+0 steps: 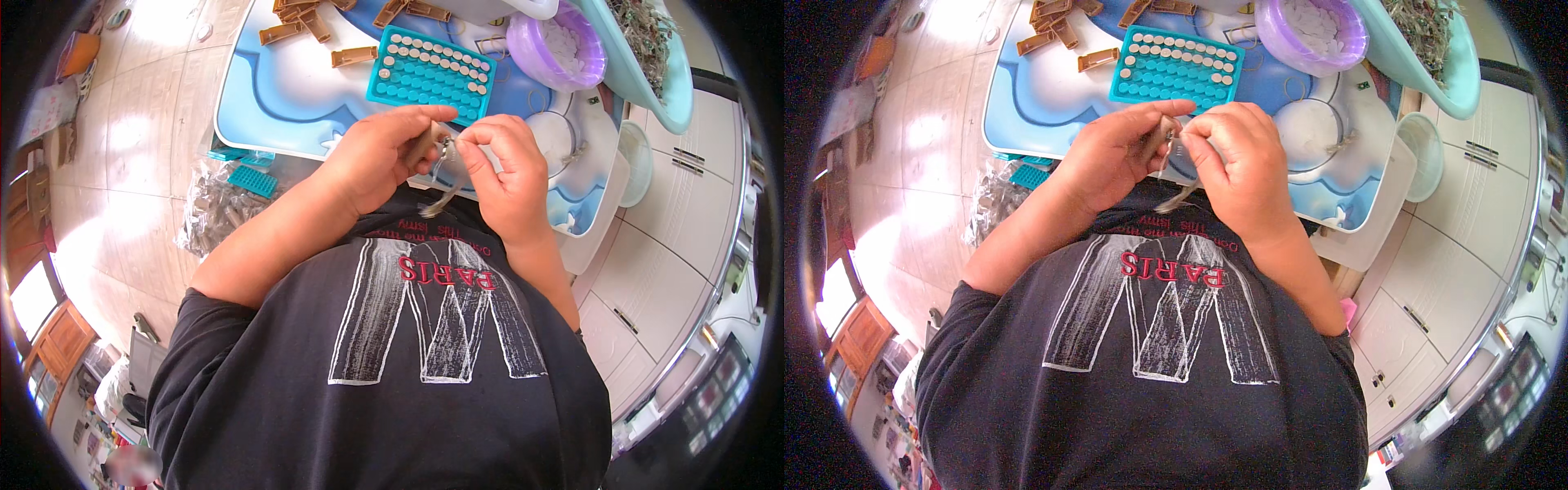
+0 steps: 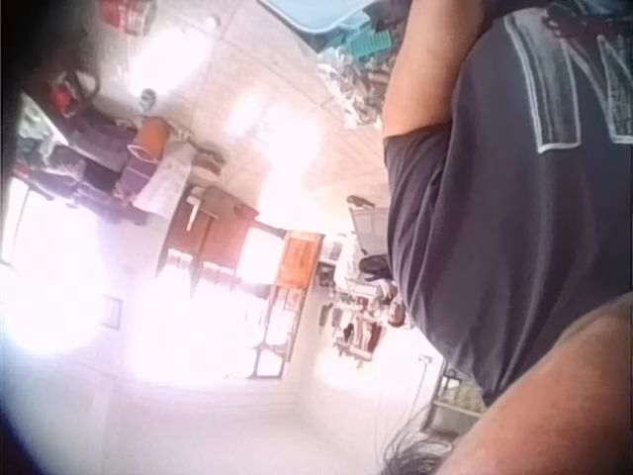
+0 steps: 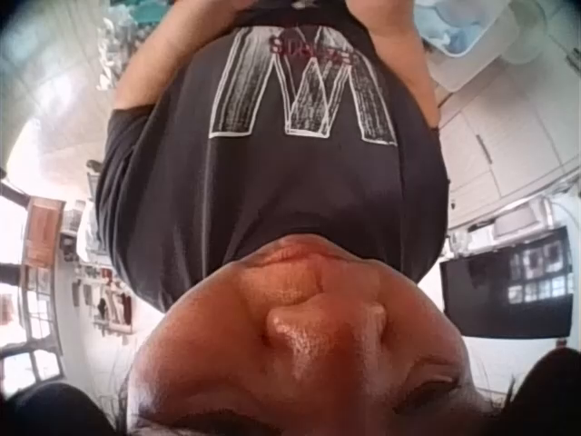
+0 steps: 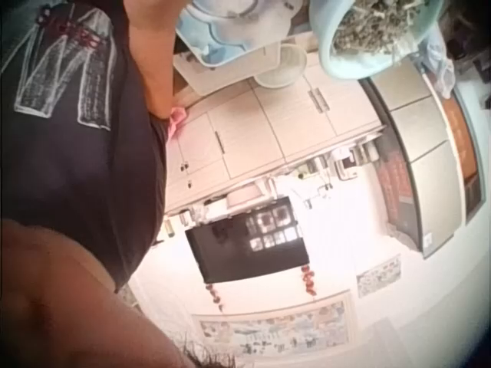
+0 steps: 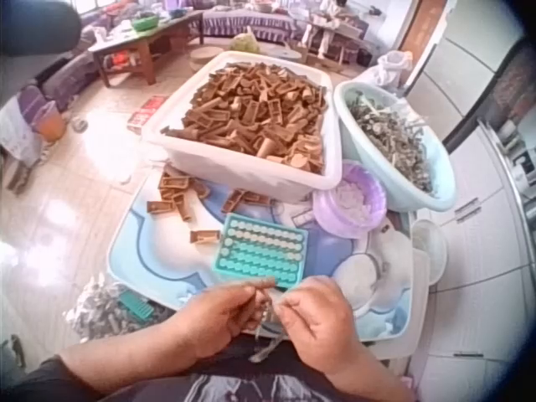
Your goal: The person assembles small brown components by hand, then places them into a blue organizing tray.
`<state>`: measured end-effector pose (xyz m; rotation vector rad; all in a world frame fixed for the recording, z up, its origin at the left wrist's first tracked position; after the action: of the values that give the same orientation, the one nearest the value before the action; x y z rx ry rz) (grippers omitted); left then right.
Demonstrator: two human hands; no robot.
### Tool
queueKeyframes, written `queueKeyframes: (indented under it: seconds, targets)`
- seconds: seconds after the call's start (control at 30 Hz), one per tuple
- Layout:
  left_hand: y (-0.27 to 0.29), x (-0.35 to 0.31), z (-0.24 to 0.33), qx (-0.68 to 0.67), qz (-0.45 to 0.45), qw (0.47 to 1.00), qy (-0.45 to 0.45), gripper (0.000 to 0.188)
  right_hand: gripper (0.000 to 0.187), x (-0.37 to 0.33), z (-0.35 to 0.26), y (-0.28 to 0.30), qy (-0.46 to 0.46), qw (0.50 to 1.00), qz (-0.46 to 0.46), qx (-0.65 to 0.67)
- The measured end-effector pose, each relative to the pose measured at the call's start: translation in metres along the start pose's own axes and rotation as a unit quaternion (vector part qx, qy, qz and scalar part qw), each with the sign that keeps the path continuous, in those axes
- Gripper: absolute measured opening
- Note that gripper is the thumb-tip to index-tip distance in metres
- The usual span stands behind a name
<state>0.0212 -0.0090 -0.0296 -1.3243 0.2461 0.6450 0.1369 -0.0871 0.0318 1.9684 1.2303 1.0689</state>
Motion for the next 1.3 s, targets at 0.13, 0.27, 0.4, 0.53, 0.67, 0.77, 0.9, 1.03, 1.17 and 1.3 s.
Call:
queueKeyframes:
  seconds: [0.13,0.27,0.4,0.53,0.67,0.77,0.9,1.03,1.17,1.3]
  targets:
    - [-0.005,-0.002,-0.001,0.000,-0.012,1.000,-0.003,0.036,0.009,0.003,-0.004,-0.004,0.033,0.998,0.028,-0.036]
    - [-0.002,-0.002,-0.004,-0.056,-0.079,0.995,0.019,0.037,0.009,0.001,-0.003,-0.007,-0.007,0.999,0.048,-0.003]
    - [0.001,0.002,-0.005,-0.102,-0.092,0.990,0.009,0.033,0.008,-0.001,0.002,-0.009,-0.042,0.997,0.050,0.051]
    - [0.001,-0.001,-0.005,-0.105,-0.075,0.992,0.010,0.034,0.008,-0.001,0.002,-0.010,-0.042,0.997,0.050,0.031]
    - [-0.003,-0.003,-0.006,-0.100,-0.061,0.993,0.025,0.032,0.009,0.001,0.004,-0.010,0.005,0.998,0.063,-0.030]
    - [0.000,-0.002,-0.007,-0.078,-0.059,0.995,0.017,0.033,0.009,0.001,0.002,-0.010,0.036,0.994,0.076,-0.066]
    - [0.000,-0.003,-0.007,-0.071,-0.073,0.995,0.012,0.031,0.009,0.001,0.001,-0.009,0.029,0.993,0.078,-0.083]
    - [-0.002,-0.004,-0.007,-0.061,-0.062,0.996,0.004,0.031,0.008,0.002,0.000,-0.008,0.039,0.991,0.070,-0.105]
    - [-0.007,-0.007,-0.005,-0.035,-0.045,0.998,-0.009,0.030,0.008,0.004,-0.004,-0.006,0.054,0.987,0.056,-0.137]
    - [-0.006,-0.007,-0.004,0.044,-0.043,0.998,-0.030,0.029,0.009,0.008,-0.007,-0.004,0.071,0.984,0.027,-0.158]
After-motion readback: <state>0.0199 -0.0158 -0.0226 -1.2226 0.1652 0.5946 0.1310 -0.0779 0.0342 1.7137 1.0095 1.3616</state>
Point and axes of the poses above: each hand's wrist, its own x-axis towards the middle knuckle, its own y-axis out of the back of the hand, z = x × y, the point moved 4 cm from there along x, towards the middle knuckle, and after that the axes turned 15 degrees about -x, right-handed, at the moved point
